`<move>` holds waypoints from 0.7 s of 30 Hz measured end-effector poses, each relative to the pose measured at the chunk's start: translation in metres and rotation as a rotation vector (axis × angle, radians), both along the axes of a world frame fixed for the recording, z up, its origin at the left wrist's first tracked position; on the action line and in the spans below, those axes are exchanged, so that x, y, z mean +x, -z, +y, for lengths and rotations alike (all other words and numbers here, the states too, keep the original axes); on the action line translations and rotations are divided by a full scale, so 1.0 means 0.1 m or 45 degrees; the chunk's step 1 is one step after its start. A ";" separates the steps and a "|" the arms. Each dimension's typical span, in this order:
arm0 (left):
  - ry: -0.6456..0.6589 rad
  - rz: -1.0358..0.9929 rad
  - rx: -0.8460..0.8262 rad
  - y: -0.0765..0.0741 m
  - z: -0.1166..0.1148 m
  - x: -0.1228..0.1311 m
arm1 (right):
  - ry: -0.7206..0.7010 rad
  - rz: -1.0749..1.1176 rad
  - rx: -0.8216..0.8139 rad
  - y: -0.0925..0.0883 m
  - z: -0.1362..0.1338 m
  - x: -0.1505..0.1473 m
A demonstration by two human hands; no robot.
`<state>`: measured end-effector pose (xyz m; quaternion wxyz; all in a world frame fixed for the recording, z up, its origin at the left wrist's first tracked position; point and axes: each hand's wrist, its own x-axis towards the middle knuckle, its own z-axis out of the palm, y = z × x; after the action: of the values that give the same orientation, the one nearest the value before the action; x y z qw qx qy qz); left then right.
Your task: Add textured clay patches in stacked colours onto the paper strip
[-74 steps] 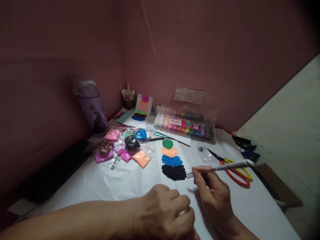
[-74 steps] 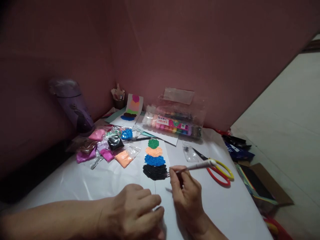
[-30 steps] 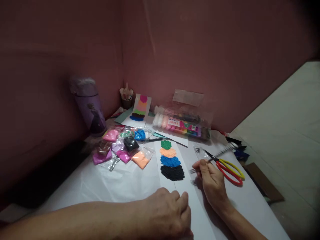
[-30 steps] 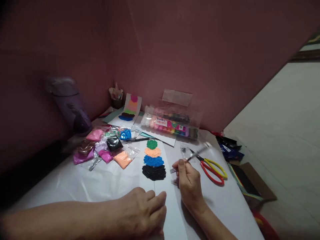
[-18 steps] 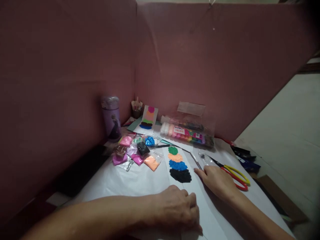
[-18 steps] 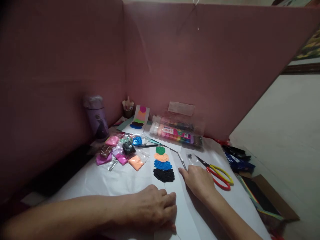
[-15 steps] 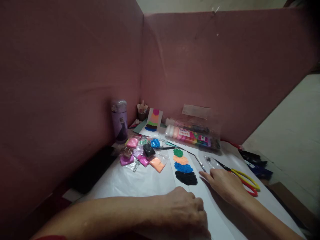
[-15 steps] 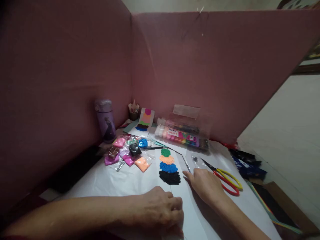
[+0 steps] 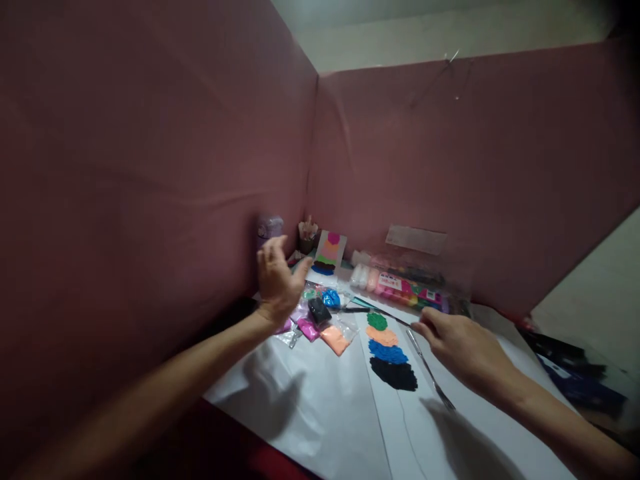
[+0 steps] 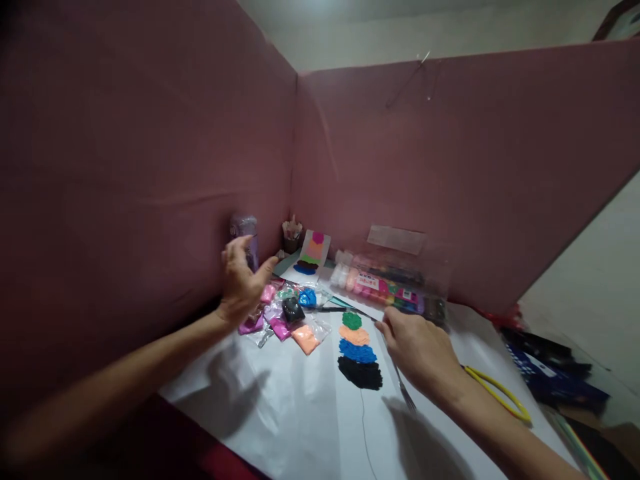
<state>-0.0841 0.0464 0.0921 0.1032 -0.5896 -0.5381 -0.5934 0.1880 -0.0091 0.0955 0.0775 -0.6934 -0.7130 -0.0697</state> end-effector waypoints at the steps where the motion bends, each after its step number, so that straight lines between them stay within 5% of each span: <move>1: -0.126 -0.090 -0.072 0.02 0.10 -0.12 | -0.012 0.033 0.046 -0.06 0.03 -0.06; 4: -0.306 -0.270 -0.367 0.12 0.34 -0.34 | -0.244 0.287 0.257 -0.27 0.20 -0.35; 11: -0.361 -0.339 -0.516 0.33 0.61 -0.39 | -0.695 0.486 0.309 -0.73 1.03 -1.65; 16: -0.342 -0.285 -0.567 0.33 0.66 -0.43 | -0.713 0.510 0.276 -0.85 1.38 -2.38; 21: -0.352 -0.279 -0.566 0.32 0.69 -0.45 | -0.630 0.461 0.182 -0.85 1.47 -2.62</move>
<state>-0.1292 0.1151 0.0602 -0.0074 -0.4514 -0.7381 -0.5014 -0.0740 0.1375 0.1805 0.2662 -0.4928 -0.8280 0.0258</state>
